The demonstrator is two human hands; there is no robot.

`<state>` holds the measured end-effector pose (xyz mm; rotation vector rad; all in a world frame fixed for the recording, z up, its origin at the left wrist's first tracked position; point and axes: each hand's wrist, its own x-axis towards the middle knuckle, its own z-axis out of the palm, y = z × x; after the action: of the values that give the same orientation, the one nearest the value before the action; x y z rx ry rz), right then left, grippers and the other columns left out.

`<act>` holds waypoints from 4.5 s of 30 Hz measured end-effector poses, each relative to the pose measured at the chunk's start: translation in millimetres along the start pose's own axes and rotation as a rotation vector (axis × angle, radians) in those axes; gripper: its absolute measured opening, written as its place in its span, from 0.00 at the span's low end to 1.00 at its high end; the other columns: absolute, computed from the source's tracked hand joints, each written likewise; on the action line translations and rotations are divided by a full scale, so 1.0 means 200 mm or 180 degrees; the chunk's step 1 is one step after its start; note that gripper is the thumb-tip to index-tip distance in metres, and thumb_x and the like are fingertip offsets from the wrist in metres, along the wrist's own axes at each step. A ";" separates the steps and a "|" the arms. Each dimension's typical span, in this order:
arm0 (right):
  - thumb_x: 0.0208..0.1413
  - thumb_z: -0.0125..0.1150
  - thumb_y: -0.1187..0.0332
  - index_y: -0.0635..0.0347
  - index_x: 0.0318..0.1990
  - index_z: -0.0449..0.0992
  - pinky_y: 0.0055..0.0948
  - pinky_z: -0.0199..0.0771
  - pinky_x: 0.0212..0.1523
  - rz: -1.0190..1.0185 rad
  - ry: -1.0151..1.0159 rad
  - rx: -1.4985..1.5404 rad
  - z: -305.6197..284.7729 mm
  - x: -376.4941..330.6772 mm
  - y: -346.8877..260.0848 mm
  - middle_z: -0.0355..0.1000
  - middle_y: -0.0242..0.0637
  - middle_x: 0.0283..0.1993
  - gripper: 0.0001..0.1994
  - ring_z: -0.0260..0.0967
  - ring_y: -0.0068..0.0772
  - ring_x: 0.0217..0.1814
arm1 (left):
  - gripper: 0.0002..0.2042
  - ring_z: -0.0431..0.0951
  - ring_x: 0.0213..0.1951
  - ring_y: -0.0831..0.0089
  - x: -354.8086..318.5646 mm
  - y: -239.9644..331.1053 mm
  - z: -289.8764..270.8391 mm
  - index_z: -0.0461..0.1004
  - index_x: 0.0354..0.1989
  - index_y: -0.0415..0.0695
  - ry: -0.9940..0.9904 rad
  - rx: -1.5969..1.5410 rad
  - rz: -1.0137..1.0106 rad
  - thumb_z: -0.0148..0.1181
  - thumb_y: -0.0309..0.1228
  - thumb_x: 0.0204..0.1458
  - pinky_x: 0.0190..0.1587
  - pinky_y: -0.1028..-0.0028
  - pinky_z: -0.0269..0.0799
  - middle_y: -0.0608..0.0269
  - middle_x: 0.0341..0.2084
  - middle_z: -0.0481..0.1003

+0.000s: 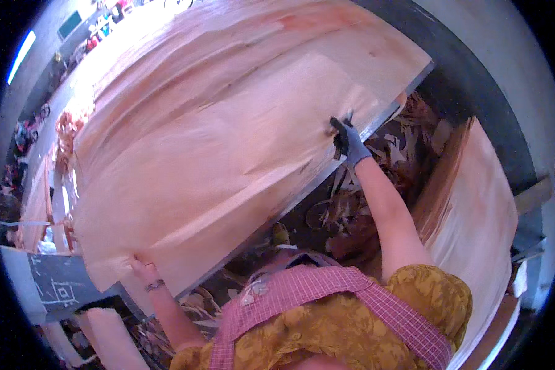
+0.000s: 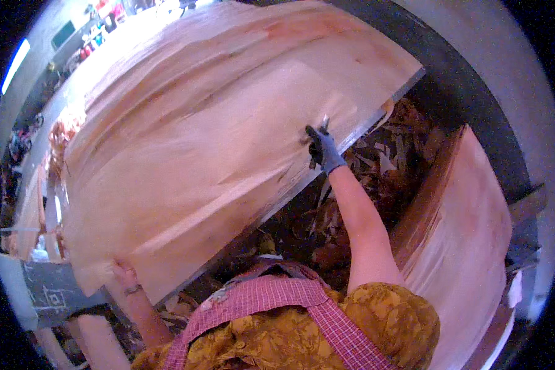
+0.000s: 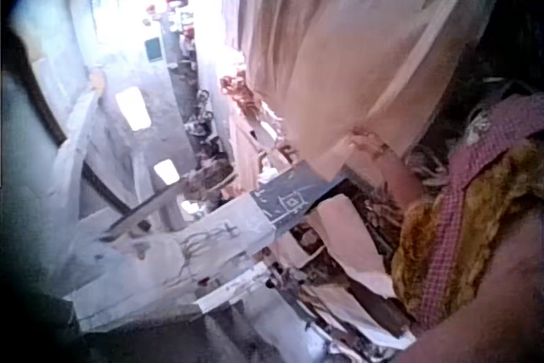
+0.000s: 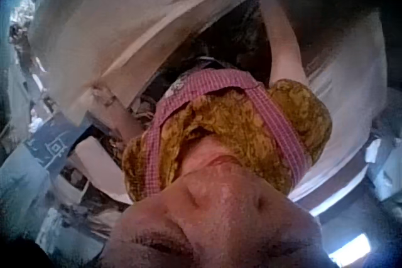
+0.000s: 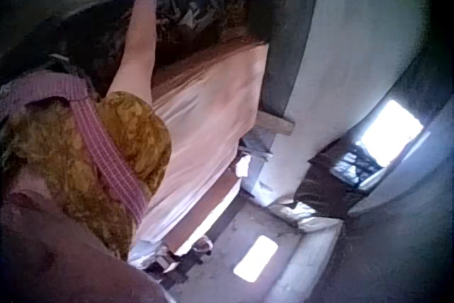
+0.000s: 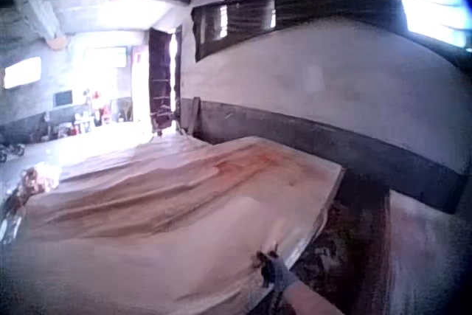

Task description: The person handles large sheets of thin wood veneer, lifting them from stacks, placing them on tables, and using a marking pen and a small handheld tool to prepare them.

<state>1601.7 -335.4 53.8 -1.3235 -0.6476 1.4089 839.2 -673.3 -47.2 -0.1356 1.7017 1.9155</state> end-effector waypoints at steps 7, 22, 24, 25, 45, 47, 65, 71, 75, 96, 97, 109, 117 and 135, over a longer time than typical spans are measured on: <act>0.49 0.72 0.52 0.47 0.54 0.68 0.24 0.51 0.14 0.0420 0.0508 -0.0674 -0.19 0.19 0.26 0.57 0.24 0.17 0.27 0.54 0.22 0.13 | 0.17 0.75 0.34 0.66 -0.45 -0.45 0.20 0.73 0.37 0.43 0.0749 0.0299 -0.0462 0.47 0.45 0.58 0.32 0.64 0.75 0.60 0.37 0.74; 0.54 0.68 0.63 0.58 0.36 0.77 0.23 0.69 0.21 0.0696 -0.0356 -0.2143 -0.94 0.67 -0.06 0.76 0.32 0.28 0.10 0.72 0.23 0.25 | 0.15 0.78 0.32 0.73 -1.39 -1.11 0.83 0.74 0.40 0.46 0.0612 -0.0231 -0.0546 0.56 0.45 0.59 0.26 0.79 0.71 0.65 0.33 0.77; 0.53 0.69 0.64 0.59 0.34 0.77 0.21 0.69 0.23 0.0533 -0.0660 -0.2315 -0.93 0.73 -0.02 0.75 0.31 0.26 0.09 0.69 0.20 0.22 | 0.11 0.77 0.24 0.78 -1.47 -1.16 0.80 0.75 0.32 0.48 0.0672 0.0215 -0.0746 0.60 0.43 0.56 0.19 0.82 0.64 0.69 0.26 0.78; 0.53 0.69 0.64 0.60 0.35 0.77 0.21 0.69 0.24 0.0429 -0.0776 -0.2377 -1.01 0.78 0.03 0.75 0.30 0.27 0.10 0.69 0.20 0.22 | 0.09 0.76 0.23 0.79 -1.54 -1.19 0.89 0.75 0.31 0.48 0.0820 0.0515 -0.0620 0.61 0.40 0.55 0.17 0.82 0.62 0.68 0.25 0.78; 0.55 0.67 0.65 0.60 0.43 0.78 0.24 0.68 0.25 0.0494 -0.0717 -0.1965 -1.07 0.87 0.07 0.73 0.27 0.31 0.12 0.68 0.22 0.27 | 0.17 0.73 0.24 0.74 -1.59 -1.48 1.20 0.77 0.23 0.34 0.1780 0.1484 0.0069 0.72 0.39 0.45 0.28 0.69 0.69 0.58 0.21 0.77; 0.55 0.67 0.65 0.59 0.40 0.79 0.24 0.66 0.25 0.0337 -0.0811 -0.2019 -1.15 0.96 0.15 0.73 0.26 0.32 0.10 0.67 0.20 0.26 | 0.18 0.74 0.25 0.73 -1.58 -1.51 1.19 0.77 0.23 0.33 0.1802 0.1253 0.0009 0.72 0.39 0.45 0.29 0.69 0.70 0.57 0.22 0.78; 0.63 0.51 0.73 0.65 0.66 0.61 0.35 0.63 0.62 -0.2638 -0.3000 -0.3592 -0.31 0.69 0.13 0.67 0.48 0.62 0.24 0.64 0.42 0.61 | 0.42 0.60 0.63 0.55 -1.90 -1.35 1.35 0.59 0.63 0.45 0.1762 0.3814 0.1619 0.69 0.49 0.41 0.64 0.52 0.51 0.57 0.58 0.65; 0.62 0.52 0.64 0.47 0.53 0.72 0.44 0.75 0.40 -0.3814 -0.5946 -0.4111 0.78 0.06 0.48 0.73 0.43 0.45 0.13 0.74 0.48 0.46 | 0.56 0.50 0.70 0.56 -1.98 -1.33 1.35 0.50 0.69 0.39 0.1373 0.3657 0.1722 0.72 0.57 0.34 0.71 0.52 0.38 0.51 0.66 0.57; 0.59 0.54 0.62 0.50 0.47 0.73 0.42 0.76 0.37 -0.4994 -0.7178 -0.4102 1.12 -0.21 0.82 0.74 0.42 0.39 0.11 0.75 0.44 0.42 | 0.58 0.54 0.68 0.58 -1.97 -1.26 1.35 0.50 0.69 0.38 0.1411 0.3681 0.1708 0.74 0.56 0.31 0.70 0.53 0.41 0.51 0.64 0.59; 0.64 0.48 0.59 0.50 0.46 0.71 0.43 0.69 0.20 -0.4588 -0.6468 -0.4879 0.98 0.82 0.42 0.76 0.39 0.33 0.10 0.75 0.45 0.26 | 0.53 0.49 0.69 0.41 -1.73 -1.51 2.06 0.52 0.71 0.58 -0.0103 0.4428 0.2019 0.74 0.52 0.32 0.66 0.34 0.36 0.48 0.69 0.50; 0.64 0.48 0.58 0.50 0.46 0.70 0.43 0.69 0.20 -0.4516 -0.6359 -0.5304 0.94 0.86 0.42 0.76 0.40 0.33 0.10 0.75 0.45 0.26 | 0.53 0.49 0.68 0.41 -1.78 -1.49 2.15 0.52 0.71 0.61 -0.0234 0.4745 0.1648 0.75 0.51 0.33 0.64 0.34 0.40 0.50 0.68 0.52; 0.58 0.48 0.68 0.61 0.61 0.60 0.50 0.75 0.30 -0.1723 -0.3251 -0.6703 -0.95 1.17 -0.11 0.75 0.51 0.36 0.22 0.76 0.53 0.32 | 0.53 0.44 0.69 0.39 -1.83 -1.46 2.28 0.53 0.70 0.69 -0.0739 0.5309 0.1321 0.76 0.53 0.29 0.64 0.36 0.45 0.52 0.70 0.47; 0.55 0.55 0.66 0.58 0.63 0.62 0.50 0.71 0.49 -0.1241 -0.3356 -0.5197 -1.47 0.76 0.08 0.69 0.53 0.54 0.27 0.69 0.57 0.51 | 0.52 0.45 0.69 0.38 -1.87 -1.42 2.27 0.50 0.72 0.63 -0.0698 0.5746 0.1511 0.72 0.56 0.35 0.67 0.38 0.40 0.47 0.69 0.50; 0.44 0.63 0.63 0.51 0.40 0.76 0.47 0.66 0.36 -0.3952 -0.2993 -0.4835 -0.15 0.69 0.54 0.69 0.36 0.32 0.13 0.68 0.43 0.36 | 0.10 0.66 0.60 0.60 -0.46 -0.59 2.21 0.79 0.38 0.49 -0.2242 0.6011 0.2718 0.62 0.37 0.49 0.60 0.46 0.55 0.56 0.52 0.72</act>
<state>1618.4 -249.1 -100.6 -0.6483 -2.8740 0.1569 1099.3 -286.3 -28.9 1.8288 2.2927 -0.1368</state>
